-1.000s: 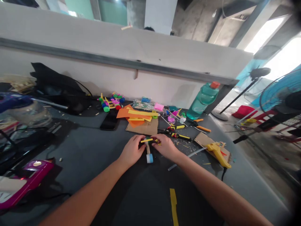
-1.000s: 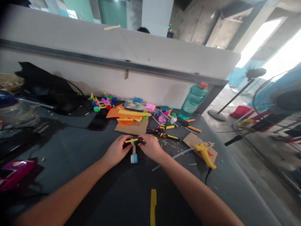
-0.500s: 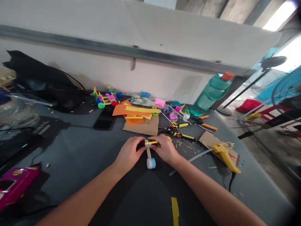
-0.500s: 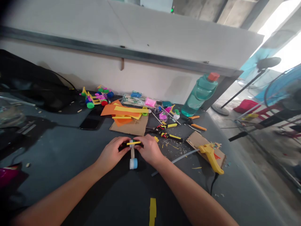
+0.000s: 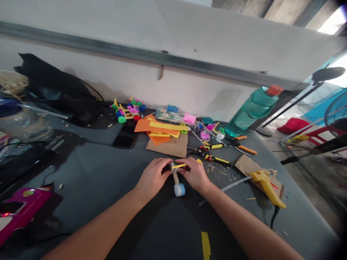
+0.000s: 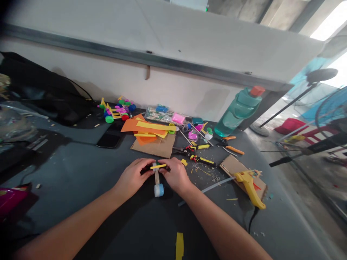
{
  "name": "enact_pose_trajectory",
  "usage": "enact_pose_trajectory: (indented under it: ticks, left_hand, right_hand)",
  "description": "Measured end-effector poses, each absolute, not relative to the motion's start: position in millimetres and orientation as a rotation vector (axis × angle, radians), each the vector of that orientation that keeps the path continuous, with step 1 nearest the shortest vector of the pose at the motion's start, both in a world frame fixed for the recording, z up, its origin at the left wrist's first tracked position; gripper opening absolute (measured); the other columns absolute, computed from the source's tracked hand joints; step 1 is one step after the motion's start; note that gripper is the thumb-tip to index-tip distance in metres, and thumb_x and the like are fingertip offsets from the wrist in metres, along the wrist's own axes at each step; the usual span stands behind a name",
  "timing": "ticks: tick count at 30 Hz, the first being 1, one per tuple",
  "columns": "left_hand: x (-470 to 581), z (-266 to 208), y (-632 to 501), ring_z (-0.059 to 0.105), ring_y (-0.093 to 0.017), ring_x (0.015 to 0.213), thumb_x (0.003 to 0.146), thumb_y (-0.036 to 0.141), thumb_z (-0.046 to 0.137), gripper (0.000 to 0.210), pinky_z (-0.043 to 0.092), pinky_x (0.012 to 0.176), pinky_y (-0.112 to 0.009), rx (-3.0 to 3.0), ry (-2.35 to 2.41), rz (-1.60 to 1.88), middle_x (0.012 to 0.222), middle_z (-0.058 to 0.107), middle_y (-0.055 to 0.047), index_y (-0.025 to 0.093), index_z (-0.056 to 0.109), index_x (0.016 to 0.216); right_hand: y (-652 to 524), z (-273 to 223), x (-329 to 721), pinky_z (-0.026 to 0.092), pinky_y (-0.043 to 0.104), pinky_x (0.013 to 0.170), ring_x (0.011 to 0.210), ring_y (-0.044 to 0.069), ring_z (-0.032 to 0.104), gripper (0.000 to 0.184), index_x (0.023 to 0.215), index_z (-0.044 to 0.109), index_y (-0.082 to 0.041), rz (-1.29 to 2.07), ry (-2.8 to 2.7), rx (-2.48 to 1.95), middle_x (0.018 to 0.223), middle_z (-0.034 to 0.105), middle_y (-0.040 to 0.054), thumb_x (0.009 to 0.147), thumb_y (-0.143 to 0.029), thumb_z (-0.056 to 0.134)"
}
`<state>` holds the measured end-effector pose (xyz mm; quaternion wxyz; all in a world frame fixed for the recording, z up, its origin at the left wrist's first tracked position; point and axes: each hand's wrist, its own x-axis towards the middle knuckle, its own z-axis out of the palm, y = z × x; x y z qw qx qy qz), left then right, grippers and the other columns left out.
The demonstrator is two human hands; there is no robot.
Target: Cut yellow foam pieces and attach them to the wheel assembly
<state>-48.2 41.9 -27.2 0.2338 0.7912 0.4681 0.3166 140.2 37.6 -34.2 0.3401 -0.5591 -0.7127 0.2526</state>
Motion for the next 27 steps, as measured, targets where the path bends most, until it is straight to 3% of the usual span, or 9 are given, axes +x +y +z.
enact_pose_trajectory:
  ticks: [12, 19, 23, 27]
  left_hand:
    - [-46.2, -23.9, 44.7, 0.062, -0.020, 0.100, 0.080, 0.013, 0.060, 0.029, 0.051, 0.089, -0.036, 2.185, 1.258, 0.860, 0.106, 0.068, -0.004, 0.022, 0.063, 0.108]
    - [-50.0, -29.4, 38.8, 0.061, -0.021, 0.102, 0.080, 0.014, 0.058, 0.047, 0.051, 0.089, -0.038, 2.170, 1.277, 0.882, 0.111, 0.065, -0.006, 0.021, 0.048, 0.126]
    - [-53.6, -20.7, 32.9, 0.053, -0.023, 0.115, 0.080, 0.012, 0.054, 0.051, 0.045, 0.098, -0.042, 2.267, 1.232, 0.947, 0.122, 0.059, -0.009, 0.021, 0.044, 0.129]
    - [-53.2, -10.0, 27.0, 0.053, -0.023, 0.113, 0.078, 0.014, 0.055, 0.051, 0.044, 0.097, -0.041, 2.298, 1.142, 1.003, 0.121, 0.058, -0.010, 0.019, 0.043, 0.128]
  right_hand:
    - [37.3, -27.4, 139.4, 0.050, 0.033, 0.072, 0.079, 0.020, 0.062, 0.031, 0.099, 0.070, -0.023, 0.557, -1.943, -1.425, 0.088, 0.070, 0.0053, 0.072, -0.008, 0.066]
    - [31.2, -15.6, 148.4, 0.047, 0.034, 0.079, 0.087, 0.021, 0.059, 0.048, 0.106, 0.062, -0.021, 0.377, -1.952, -1.330, 0.092, 0.070, 0.0040, 0.069, 0.003, 0.045]
    - [24.7, -5.9, 152.8, 0.046, 0.032, 0.076, 0.081, 0.020, 0.057, 0.046, 0.100, 0.061, -0.021, 0.378, -1.904, -1.303, 0.089, 0.067, 0.0034, 0.067, 0.003, 0.041]
    - [18.5, 4.3, 148.8, 0.046, 0.034, 0.078, 0.083, 0.021, 0.056, 0.039, 0.100, 0.060, -0.020, 0.418, -1.967, -1.241, 0.091, 0.064, 0.0045, 0.068, -0.002, 0.046]
